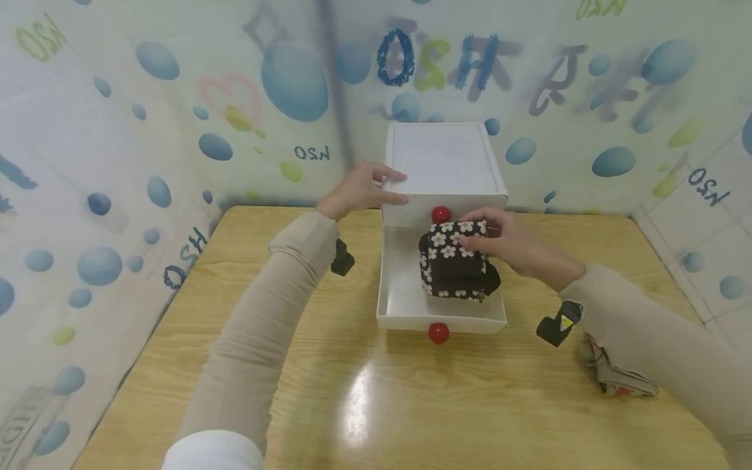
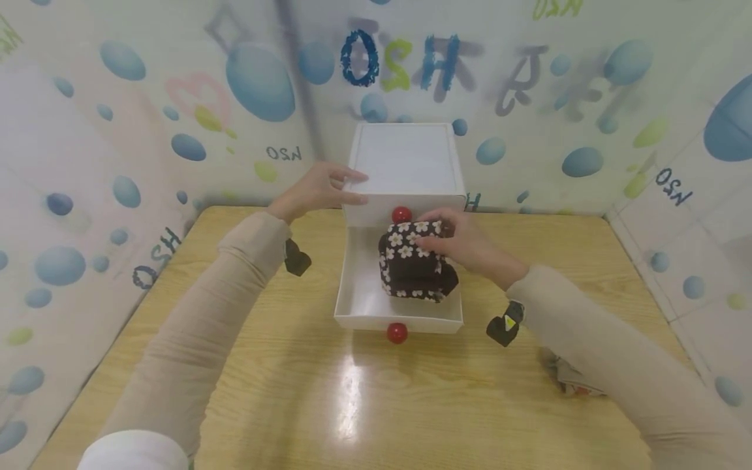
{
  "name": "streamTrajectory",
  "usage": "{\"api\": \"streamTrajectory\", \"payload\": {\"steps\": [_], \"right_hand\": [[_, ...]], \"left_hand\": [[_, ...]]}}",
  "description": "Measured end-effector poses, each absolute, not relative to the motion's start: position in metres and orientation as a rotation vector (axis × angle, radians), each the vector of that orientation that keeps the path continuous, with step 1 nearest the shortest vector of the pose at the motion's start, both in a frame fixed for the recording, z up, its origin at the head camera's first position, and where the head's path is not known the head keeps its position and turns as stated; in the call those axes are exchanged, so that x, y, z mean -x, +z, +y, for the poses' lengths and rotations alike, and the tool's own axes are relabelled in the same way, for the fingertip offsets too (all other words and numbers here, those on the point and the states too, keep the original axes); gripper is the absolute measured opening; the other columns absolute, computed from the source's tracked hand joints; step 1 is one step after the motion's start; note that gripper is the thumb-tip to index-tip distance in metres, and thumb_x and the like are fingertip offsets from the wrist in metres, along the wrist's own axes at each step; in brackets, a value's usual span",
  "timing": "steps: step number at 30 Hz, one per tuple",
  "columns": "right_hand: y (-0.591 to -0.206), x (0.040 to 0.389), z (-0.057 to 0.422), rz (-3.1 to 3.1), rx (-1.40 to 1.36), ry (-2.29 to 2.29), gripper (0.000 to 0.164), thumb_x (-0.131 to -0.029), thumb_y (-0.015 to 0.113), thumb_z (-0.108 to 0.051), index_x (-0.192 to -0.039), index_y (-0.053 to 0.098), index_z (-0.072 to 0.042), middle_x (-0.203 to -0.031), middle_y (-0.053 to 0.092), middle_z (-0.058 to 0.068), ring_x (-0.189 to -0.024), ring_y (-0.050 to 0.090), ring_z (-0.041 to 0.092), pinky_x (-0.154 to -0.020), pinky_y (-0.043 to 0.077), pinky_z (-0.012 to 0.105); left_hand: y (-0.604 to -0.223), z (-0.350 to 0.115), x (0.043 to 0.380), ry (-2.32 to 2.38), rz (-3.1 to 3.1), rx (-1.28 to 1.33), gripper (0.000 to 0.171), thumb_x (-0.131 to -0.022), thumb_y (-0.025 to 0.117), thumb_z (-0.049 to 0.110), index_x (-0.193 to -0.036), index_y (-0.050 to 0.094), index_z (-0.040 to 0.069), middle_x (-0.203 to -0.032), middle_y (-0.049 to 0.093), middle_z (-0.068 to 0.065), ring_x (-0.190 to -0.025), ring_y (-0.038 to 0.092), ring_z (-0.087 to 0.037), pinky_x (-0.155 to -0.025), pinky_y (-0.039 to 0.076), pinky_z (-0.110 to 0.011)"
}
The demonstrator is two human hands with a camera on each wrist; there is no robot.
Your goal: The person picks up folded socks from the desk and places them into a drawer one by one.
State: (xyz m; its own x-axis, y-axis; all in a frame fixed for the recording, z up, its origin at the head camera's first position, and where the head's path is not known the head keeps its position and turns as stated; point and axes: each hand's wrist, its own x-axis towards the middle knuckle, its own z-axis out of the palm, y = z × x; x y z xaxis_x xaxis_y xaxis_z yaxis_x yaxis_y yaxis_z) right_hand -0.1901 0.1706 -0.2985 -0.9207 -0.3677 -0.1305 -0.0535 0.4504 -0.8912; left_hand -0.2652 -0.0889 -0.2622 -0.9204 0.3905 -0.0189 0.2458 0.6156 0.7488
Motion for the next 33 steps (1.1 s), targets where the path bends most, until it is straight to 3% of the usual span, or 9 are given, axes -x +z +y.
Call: {"api": "streamTrajectory", "payload": {"steps": [7, 16, 22, 33], "right_hand": [[-0.309, 0.199, 0.149, 2.322, 0.263, -1.494, 0.044, -0.083, 0.063, -0.017, -0.119, 0.044, -0.002, -0.117, 0.045, 0.019, -0.103, 0.049, 0.031, -0.079, 0.048, 0.036], [-0.322, 0.202, 0.137, 2.132, 0.078, -1.624, 0.046, -0.081, 0.059, -0.003, -0.123, 0.041, 0.002, -0.120, 0.040, 0.020, -0.100, 0.051, 0.030, -0.077, 0.049, 0.033], [-0.327, 0.206, 0.132, 2.035, 0.039, -1.635, 0.049, -0.082, 0.058, -0.001, -0.127, 0.039, 0.001, -0.127, 0.035, 0.021, -0.109, 0.046, 0.035, -0.077, 0.049, 0.033], [-0.327, 0.214, 0.125, 1.985, 0.010, -1.553, 0.050, -0.086, 0.050, 0.001, -0.131, 0.032, 0.002, -0.132, 0.033, 0.022, -0.118, 0.038, 0.035, -0.091, 0.040, 0.040]], "left_hand": [[-0.261, -0.089, 0.265, 1.205, 2.652, -0.549, 0.047, -0.073, 0.073, 0.027, -0.115, 0.059, 0.014, -0.122, 0.050, 0.000, -0.109, 0.041, -0.020, -0.088, 0.040, -0.033], [-0.260, -0.089, 0.264, 1.203, 2.661, -0.545, 0.047, -0.072, 0.073, 0.027, -0.115, 0.059, 0.014, -0.122, 0.050, -0.001, -0.108, 0.042, -0.020, -0.088, 0.039, -0.033], [-0.261, -0.089, 0.265, 1.188, 2.668, -0.550, 0.047, -0.072, 0.073, 0.027, -0.115, 0.059, 0.014, -0.123, 0.050, -0.001, -0.109, 0.041, -0.019, -0.087, 0.041, -0.031], [-0.262, -0.089, 0.265, 1.203, 2.663, -0.554, 0.046, -0.073, 0.073, 0.026, -0.114, 0.060, 0.014, -0.123, 0.050, -0.001, -0.110, 0.041, -0.020, -0.089, 0.039, -0.033]]}}
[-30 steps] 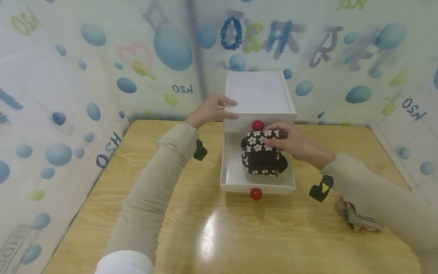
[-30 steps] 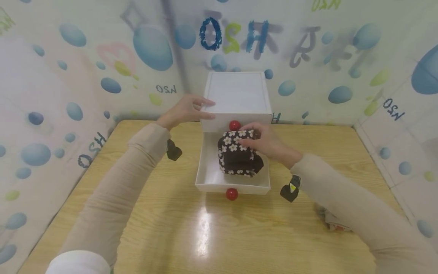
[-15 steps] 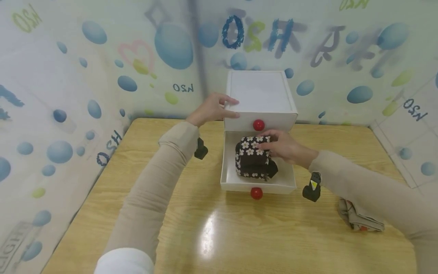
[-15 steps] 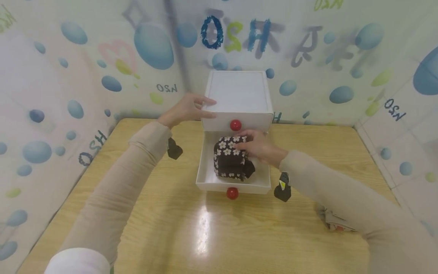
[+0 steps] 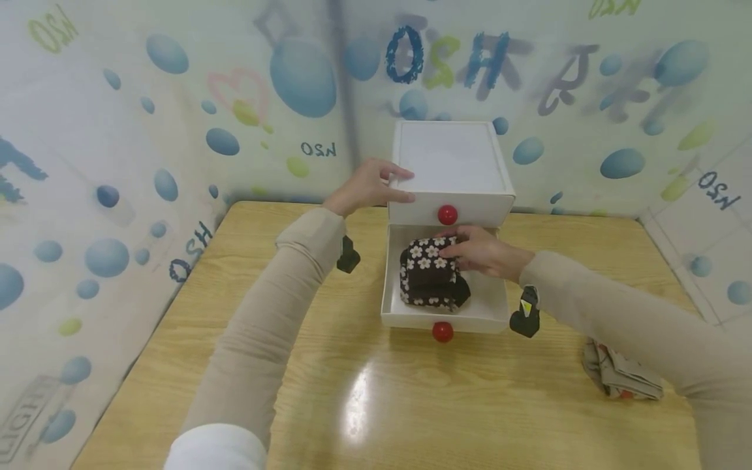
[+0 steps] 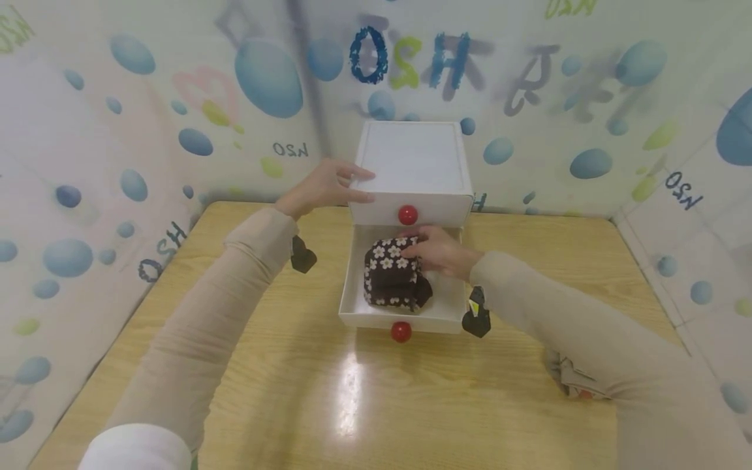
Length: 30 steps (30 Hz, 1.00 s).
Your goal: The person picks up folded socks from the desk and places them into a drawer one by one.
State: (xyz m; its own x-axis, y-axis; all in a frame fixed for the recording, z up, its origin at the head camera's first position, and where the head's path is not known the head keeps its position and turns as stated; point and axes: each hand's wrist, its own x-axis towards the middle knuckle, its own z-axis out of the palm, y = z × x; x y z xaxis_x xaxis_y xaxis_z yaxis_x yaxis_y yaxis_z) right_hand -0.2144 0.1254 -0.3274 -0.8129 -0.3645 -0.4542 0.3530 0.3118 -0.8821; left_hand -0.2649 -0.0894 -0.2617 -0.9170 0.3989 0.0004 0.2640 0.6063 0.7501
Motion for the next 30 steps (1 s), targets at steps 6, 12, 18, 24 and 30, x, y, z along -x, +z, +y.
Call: {"api": "streamTrajectory", "payload": {"steps": [6, 12, 18, 24, 30], "right_hand": [[-0.3317, 0.2178, 0.1280, 1.979, 0.030, -1.530, 0.050, -0.087, 0.049, 0.000, -0.132, 0.030, 0.003, -0.133, 0.032, 0.023, -0.120, 0.036, 0.036, -0.094, 0.037, 0.043], [-0.3313, 0.2170, 0.1284, 1.982, 0.040, -1.541, 0.052, -0.086, 0.050, 0.000, -0.133, 0.029, 0.003, -0.134, 0.031, 0.023, -0.121, 0.034, 0.036, -0.096, 0.033, 0.045], [-0.3308, 0.2161, 0.1291, 2.034, 0.034, -1.510, 0.055, -0.086, 0.051, -0.002, -0.135, 0.026, 0.003, -0.137, 0.028, 0.021, -0.122, 0.033, 0.035, -0.096, 0.033, 0.045], [-0.3303, 0.2141, 0.1313, 2.079, 0.065, -1.492, 0.054, -0.087, 0.049, -0.004, -0.135, 0.025, 0.004, -0.139, 0.025, 0.021, -0.123, 0.031, 0.036, -0.097, 0.033, 0.045], [-0.3276, 0.2088, 0.1326, 2.135, 0.076, -1.474, 0.052, -0.087, 0.050, -0.006, -0.134, 0.028, 0.003, -0.139, 0.025, 0.021, -0.123, 0.030, 0.036, -0.096, 0.033, 0.045]], "left_hand": [[-0.2618, -0.0888, 0.2655, 1.200, 2.669, -0.558, 0.045, -0.072, 0.073, 0.027, -0.114, 0.060, 0.014, -0.121, 0.051, -0.001, -0.109, 0.042, -0.019, -0.088, 0.039, -0.032], [-0.2602, -0.0882, 0.2642, 1.183, 2.678, -0.574, 0.045, -0.073, 0.073, 0.026, -0.114, 0.060, 0.014, -0.122, 0.049, -0.002, -0.109, 0.041, -0.020, -0.088, 0.039, -0.032], [-0.2607, -0.0883, 0.2643, 1.177, 2.687, -0.588, 0.044, -0.073, 0.073, 0.025, -0.114, 0.061, 0.013, -0.120, 0.050, -0.002, -0.105, 0.042, -0.018, -0.084, 0.040, -0.031], [-0.2625, -0.0894, 0.2653, 1.198, 2.681, -0.579, 0.044, -0.073, 0.073, 0.025, -0.113, 0.061, 0.012, -0.121, 0.051, -0.002, -0.107, 0.042, -0.019, -0.086, 0.040, -0.031], [-0.2630, -0.0901, 0.2650, 1.195, 2.687, -0.569, 0.044, -0.073, 0.073, 0.026, -0.114, 0.061, 0.013, -0.120, 0.051, -0.002, -0.107, 0.042, -0.018, -0.087, 0.040, -0.032]]}}
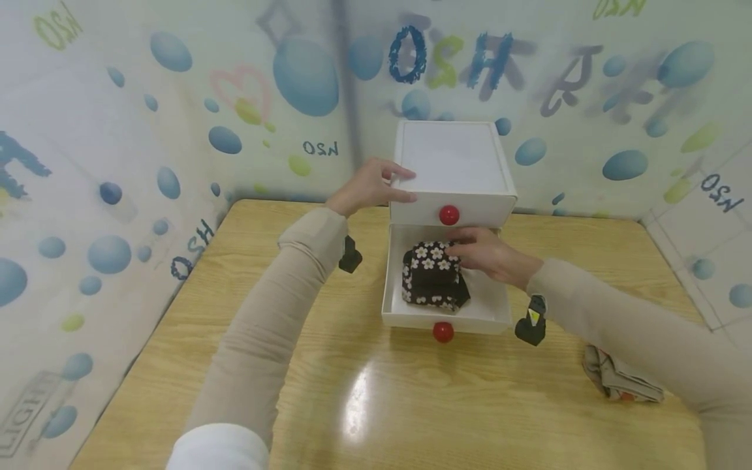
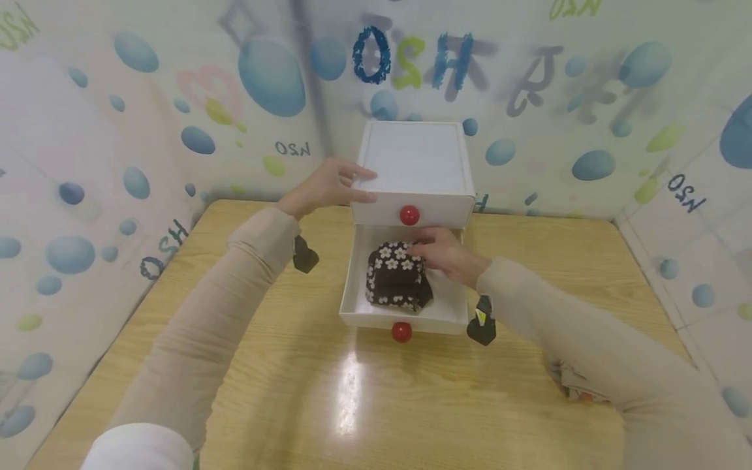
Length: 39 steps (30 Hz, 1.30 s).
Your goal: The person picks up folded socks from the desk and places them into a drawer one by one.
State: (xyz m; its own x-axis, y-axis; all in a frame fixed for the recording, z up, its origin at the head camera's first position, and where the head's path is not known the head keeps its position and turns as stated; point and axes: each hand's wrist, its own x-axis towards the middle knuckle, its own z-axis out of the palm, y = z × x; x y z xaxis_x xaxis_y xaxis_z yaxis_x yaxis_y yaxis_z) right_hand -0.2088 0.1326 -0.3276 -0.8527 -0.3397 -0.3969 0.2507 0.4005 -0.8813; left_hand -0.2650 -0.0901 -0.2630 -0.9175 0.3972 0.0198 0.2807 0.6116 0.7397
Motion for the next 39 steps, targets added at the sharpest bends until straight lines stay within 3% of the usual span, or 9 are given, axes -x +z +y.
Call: {"api": "streamTrajectory", "payload": {"steps": [18, 26, 33, 39], "right_hand": [[-0.310, 0.175, 0.159, 2.156, 0.279, -1.549, 0.050, -0.092, 0.046, -0.016, -0.134, 0.028, 0.003, -0.139, 0.025, 0.020, -0.126, 0.026, 0.035, -0.098, 0.030, 0.046], [-0.310, 0.145, 0.158, 2.229, 0.348, -1.651, 0.044, -0.091, 0.050, -0.019, -0.126, 0.038, 0.006, -0.128, 0.039, 0.022, -0.115, 0.040, 0.033, -0.087, 0.043, 0.033], [-0.328, 0.115, 0.158, 2.336, 0.458, -1.746, 0.028, -0.090, 0.050, -0.010, -0.112, 0.050, 0.006, -0.113, 0.050, 0.024, -0.093, 0.056, 0.014, -0.077, 0.049, 0.025], [-0.349, 0.091, 0.156, 2.340, 0.583, -1.910, 0.018, -0.087, 0.051, 0.001, -0.103, 0.054, 0.010, -0.099, 0.060, 0.007, -0.085, 0.059, 0.011, -0.070, 0.050, 0.023]], "left_hand": [[-0.263, -0.090, 0.264, 1.173, 2.721, -0.601, 0.044, -0.072, 0.073, 0.025, -0.113, 0.061, 0.012, -0.117, 0.054, -0.001, -0.102, 0.044, -0.017, -0.084, 0.039, -0.030], [-0.263, -0.091, 0.264, 1.166, 2.710, -0.601, 0.046, -0.072, 0.074, 0.025, -0.114, 0.060, 0.012, -0.118, 0.053, -0.001, -0.103, 0.043, -0.018, -0.085, 0.038, -0.030], [-0.262, -0.090, 0.264, 1.184, 2.693, -0.599, 0.046, -0.072, 0.074, 0.025, -0.114, 0.060, 0.012, -0.119, 0.053, -0.002, -0.104, 0.043, -0.019, -0.085, 0.039, -0.030], [-0.264, -0.091, 0.265, 1.238, 2.652, -0.581, 0.046, -0.072, 0.074, 0.025, -0.114, 0.060, 0.012, -0.121, 0.050, -0.003, -0.107, 0.041, -0.020, -0.079, 0.044, -0.028]]}}
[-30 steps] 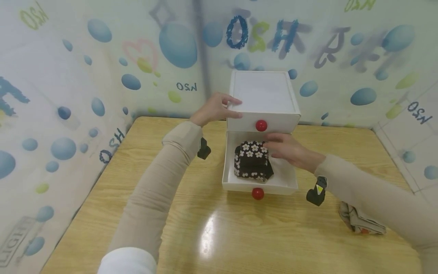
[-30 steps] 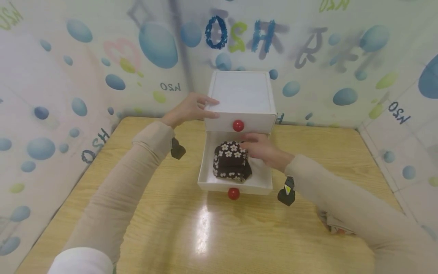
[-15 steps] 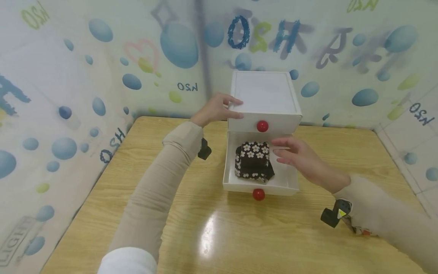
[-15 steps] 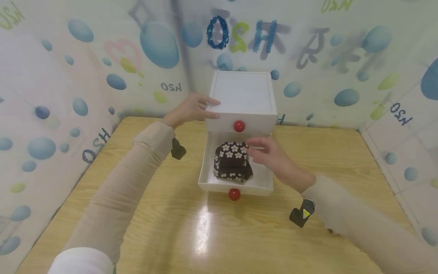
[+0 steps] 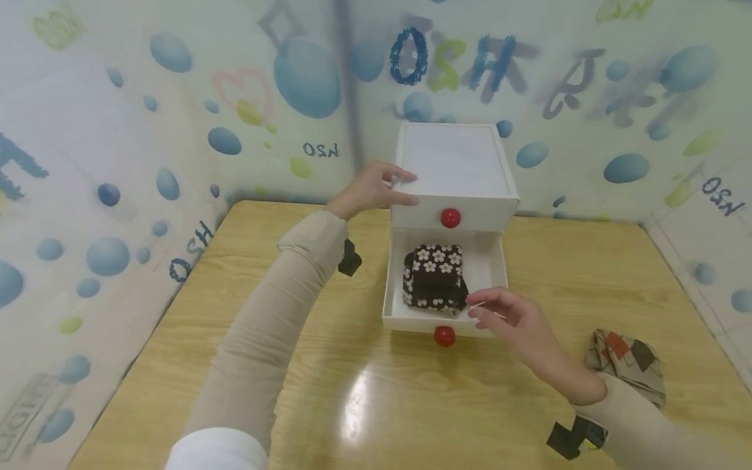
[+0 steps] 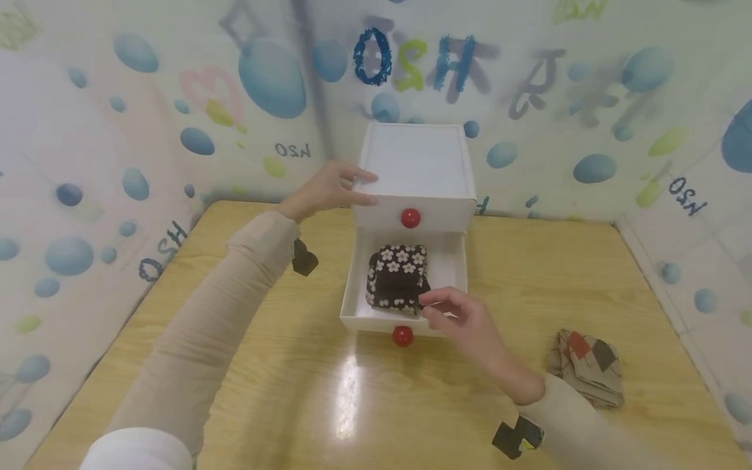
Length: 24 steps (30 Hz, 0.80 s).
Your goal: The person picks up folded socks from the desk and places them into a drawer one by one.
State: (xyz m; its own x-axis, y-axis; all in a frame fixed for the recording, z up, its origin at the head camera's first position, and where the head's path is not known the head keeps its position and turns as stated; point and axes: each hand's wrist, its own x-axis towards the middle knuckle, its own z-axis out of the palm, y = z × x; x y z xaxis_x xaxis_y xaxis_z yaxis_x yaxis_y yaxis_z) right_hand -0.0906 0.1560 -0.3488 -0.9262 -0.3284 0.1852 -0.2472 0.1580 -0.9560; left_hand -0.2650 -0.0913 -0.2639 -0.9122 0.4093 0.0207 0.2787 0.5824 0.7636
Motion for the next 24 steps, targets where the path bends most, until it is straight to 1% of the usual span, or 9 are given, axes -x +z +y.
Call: {"api": "streamTrajectory", "payload": {"steps": [2, 4, 8, 10, 13, 16, 18, 22, 24], "right_hand": [[-0.355, 0.084, 0.153, 2.286, 0.657, -1.998, 0.017, -0.085, 0.051, 0.005, -0.101, 0.053, 0.012, -0.097, 0.061, 0.002, -0.085, 0.059, 0.009, -0.071, 0.050, 0.023], [-0.362, 0.078, 0.150, 2.212, 0.733, -2.080, 0.016, -0.084, 0.050, 0.010, -0.098, 0.052, 0.015, -0.097, 0.062, 0.002, -0.087, 0.059, 0.010, -0.072, 0.050, 0.023], [-0.376, 0.067, 0.143, 2.155, 0.828, -2.145, 0.016, -0.080, 0.052, 0.014, -0.096, 0.054, 0.014, -0.096, 0.063, 0.003, -0.087, 0.059, 0.011, -0.074, 0.048, 0.022], [-0.383, 0.063, 0.140, 2.175, 0.836, -2.151, 0.017, -0.078, 0.053, 0.015, -0.095, 0.055, 0.013, -0.096, 0.063, 0.003, -0.086, 0.059, 0.010, -0.074, 0.048, 0.021], [-0.392, 0.058, 0.135, 2.244, 0.793, -2.151, 0.018, -0.077, 0.056, 0.015, -0.095, 0.056, 0.012, -0.095, 0.063, 0.005, -0.085, 0.059, 0.010, -0.072, 0.049, 0.021], [-0.401, 0.055, 0.132, 2.334, 0.768, -2.134, 0.021, -0.075, 0.057, 0.015, -0.095, 0.057, 0.010, -0.094, 0.062, 0.010, -0.084, 0.059, 0.009, -0.071, 0.049, 0.021], [-0.408, 0.054, 0.131, 2.399, 0.794, -2.114, 0.024, -0.073, 0.059, 0.016, -0.096, 0.057, 0.010, -0.094, 0.062, 0.014, -0.085, 0.058, 0.007, -0.071, 0.049, 0.021], [-0.421, 0.054, 0.131, 2.445, 0.909, -2.121, 0.033, -0.067, 0.061, 0.021, -0.098, 0.056, 0.011, -0.096, 0.059, 0.020, -0.089, 0.057, 0.007, -0.070, 0.050, 0.023], [-0.426, 0.054, 0.132, 2.442, 0.915, -2.114, 0.036, -0.067, 0.061, 0.021, -0.101, 0.055, 0.012, -0.098, 0.057, 0.021, -0.092, 0.056, 0.007, -0.070, 0.050, 0.024]], "left_hand": [[-0.264, -0.093, 0.265, 1.247, 2.650, -0.570, 0.046, -0.072, 0.074, 0.025, -0.114, 0.060, 0.012, -0.122, 0.049, -0.002, -0.108, 0.041, -0.020, -0.079, 0.044, -0.028], [-0.264, -0.095, 0.265, 1.239, 2.655, -0.559, 0.047, -0.072, 0.074, 0.027, -0.115, 0.060, 0.013, -0.123, 0.049, -0.001, -0.108, 0.041, -0.020, -0.081, 0.043, -0.029], [-0.262, -0.098, 0.263, 1.220, 2.669, -0.545, 0.048, -0.072, 0.073, 0.029, -0.115, 0.059, 0.015, -0.123, 0.049, 0.001, -0.109, 0.041, -0.019, -0.084, 0.041, -0.031], [-0.262, -0.098, 0.263, 1.223, 2.671, -0.545, 0.048, -0.072, 0.073, 0.029, -0.116, 0.059, 0.014, -0.123, 0.049, 0.001, -0.109, 0.041, -0.020, -0.085, 0.041, -0.032], [-0.261, -0.098, 0.263, 1.235, 2.668, -0.544, 0.047, -0.073, 0.073, 0.026, -0.115, 0.059, 0.012, -0.123, 0.050, 0.000, -0.109, 0.042, -0.021, -0.084, 0.041, -0.033], [-0.262, -0.095, 0.264, 1.239, 2.659, -0.559, 0.046, -0.073, 0.073, 0.025, -0.115, 0.060, 0.012, -0.122, 0.051, -0.001, -0.108, 0.042, -0.020, -0.083, 0.042, -0.030], [-0.262, -0.093, 0.264, 1.239, 2.656, -0.579, 0.046, -0.073, 0.073, 0.026, -0.114, 0.060, 0.012, -0.121, 0.052, -0.001, -0.107, 0.043, -0.019, -0.080, 0.044, -0.029], [-0.263, -0.092, 0.265, 1.222, 2.668, -0.613, 0.046, -0.072, 0.074, 0.026, -0.114, 0.060, 0.012, -0.119, 0.052, -0.001, -0.104, 0.043, -0.018, -0.081, 0.042, -0.028], [-0.264, -0.093, 0.265, 1.225, 2.668, -0.615, 0.046, -0.072, 0.073, 0.026, -0.114, 0.060, 0.012, -0.119, 0.052, -0.001, -0.104, 0.043, -0.017, -0.081, 0.042, -0.029]]}}
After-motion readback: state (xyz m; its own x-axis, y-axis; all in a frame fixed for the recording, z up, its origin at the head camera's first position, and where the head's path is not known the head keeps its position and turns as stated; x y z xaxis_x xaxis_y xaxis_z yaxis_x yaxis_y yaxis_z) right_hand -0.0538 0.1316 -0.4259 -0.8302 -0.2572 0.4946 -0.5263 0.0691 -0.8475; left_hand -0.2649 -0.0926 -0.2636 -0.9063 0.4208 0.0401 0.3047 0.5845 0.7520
